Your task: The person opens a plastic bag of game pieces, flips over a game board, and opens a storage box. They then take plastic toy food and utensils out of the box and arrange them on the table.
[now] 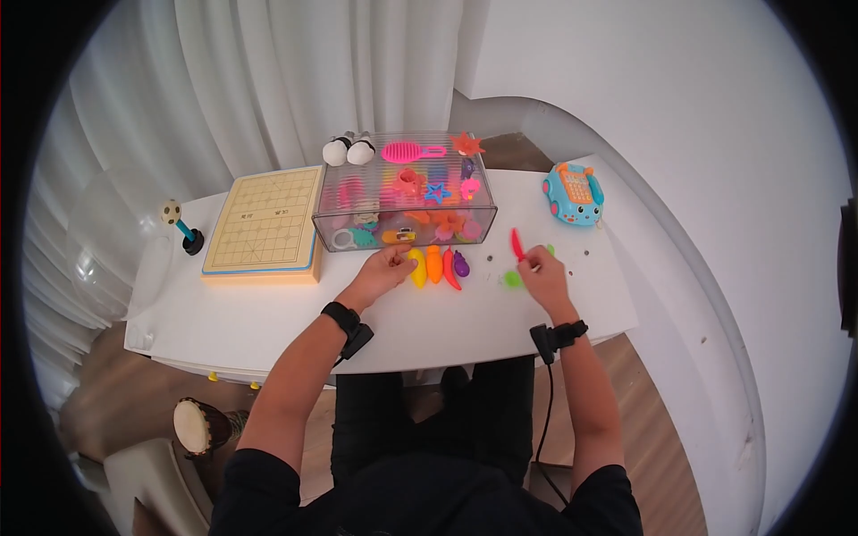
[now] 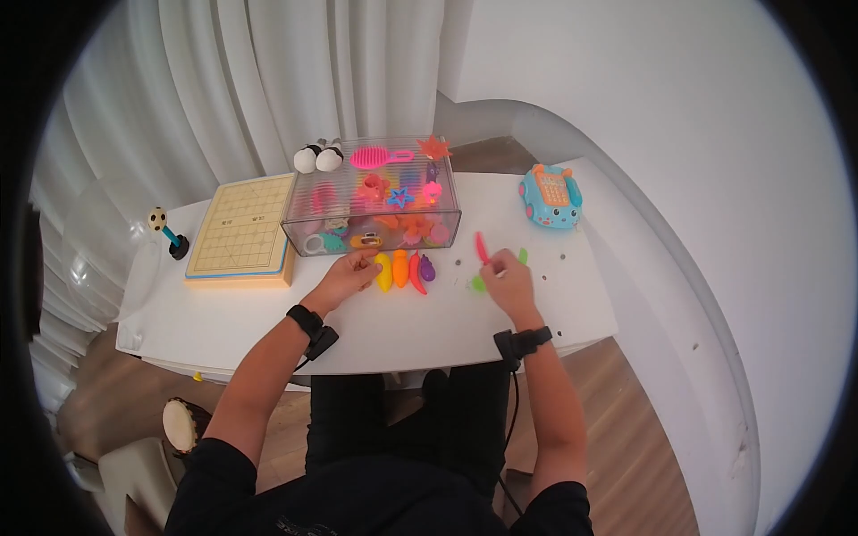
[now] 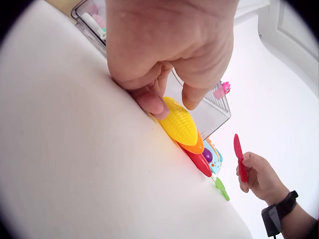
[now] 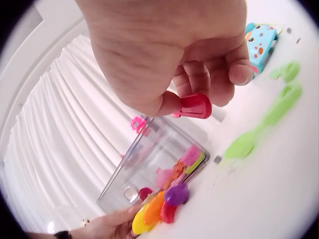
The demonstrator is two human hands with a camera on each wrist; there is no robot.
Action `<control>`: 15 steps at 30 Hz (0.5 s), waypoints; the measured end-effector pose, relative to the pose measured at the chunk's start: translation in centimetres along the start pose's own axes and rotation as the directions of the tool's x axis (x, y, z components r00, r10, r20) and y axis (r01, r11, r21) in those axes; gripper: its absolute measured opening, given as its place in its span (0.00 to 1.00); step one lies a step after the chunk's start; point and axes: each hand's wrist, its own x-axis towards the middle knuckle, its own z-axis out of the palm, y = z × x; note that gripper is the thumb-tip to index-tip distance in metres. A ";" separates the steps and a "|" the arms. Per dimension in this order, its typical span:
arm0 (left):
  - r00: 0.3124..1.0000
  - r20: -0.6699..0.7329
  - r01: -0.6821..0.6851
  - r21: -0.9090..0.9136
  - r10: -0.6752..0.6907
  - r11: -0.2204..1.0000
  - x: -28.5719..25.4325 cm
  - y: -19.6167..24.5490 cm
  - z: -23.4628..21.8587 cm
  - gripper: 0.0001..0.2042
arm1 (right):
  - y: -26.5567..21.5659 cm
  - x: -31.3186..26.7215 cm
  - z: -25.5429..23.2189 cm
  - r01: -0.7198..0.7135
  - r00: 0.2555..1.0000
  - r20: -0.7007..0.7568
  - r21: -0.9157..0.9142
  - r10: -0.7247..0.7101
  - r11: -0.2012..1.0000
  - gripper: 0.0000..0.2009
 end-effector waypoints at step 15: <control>1.000 -0.005 -0.001 0.007 0.001 1.000 -0.4 0.4 -0.1 0.26 | -7.0 -2.2 6.3 0.429 0.865 0.324 -0.085 -0.383 0.899 0.07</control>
